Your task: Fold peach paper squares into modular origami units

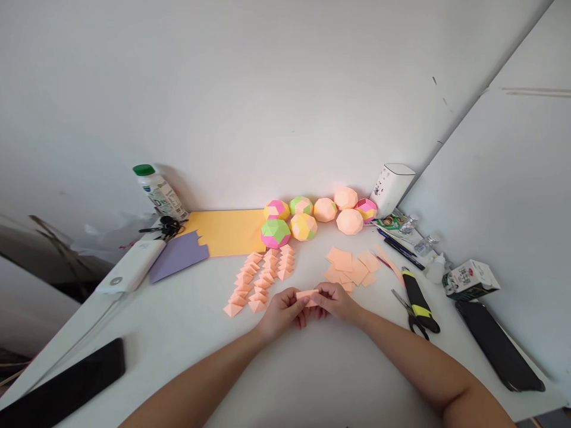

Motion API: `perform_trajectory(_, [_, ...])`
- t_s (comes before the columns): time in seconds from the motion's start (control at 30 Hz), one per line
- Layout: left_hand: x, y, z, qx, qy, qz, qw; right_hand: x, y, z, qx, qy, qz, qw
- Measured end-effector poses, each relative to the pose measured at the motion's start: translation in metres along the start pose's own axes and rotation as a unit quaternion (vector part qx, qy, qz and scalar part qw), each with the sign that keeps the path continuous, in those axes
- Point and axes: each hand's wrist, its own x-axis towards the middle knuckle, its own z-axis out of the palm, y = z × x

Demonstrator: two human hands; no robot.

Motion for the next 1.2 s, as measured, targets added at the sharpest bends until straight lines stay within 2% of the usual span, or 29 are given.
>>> perform_trajectory(0.6, [-0.0020,-0.0024,0.0007,0.037,0.007,0.013,0.999,0.0007,-0.0006,0.0020,0.006,0.036,0.016,0.999])
perform_trajectory(1.2, [-0.0022,0.0010,-0.0011,0.042,-0.022,-0.012,0.999,0.0007,0.0018,0.0010,0.008,0.017,0.003,1.000])
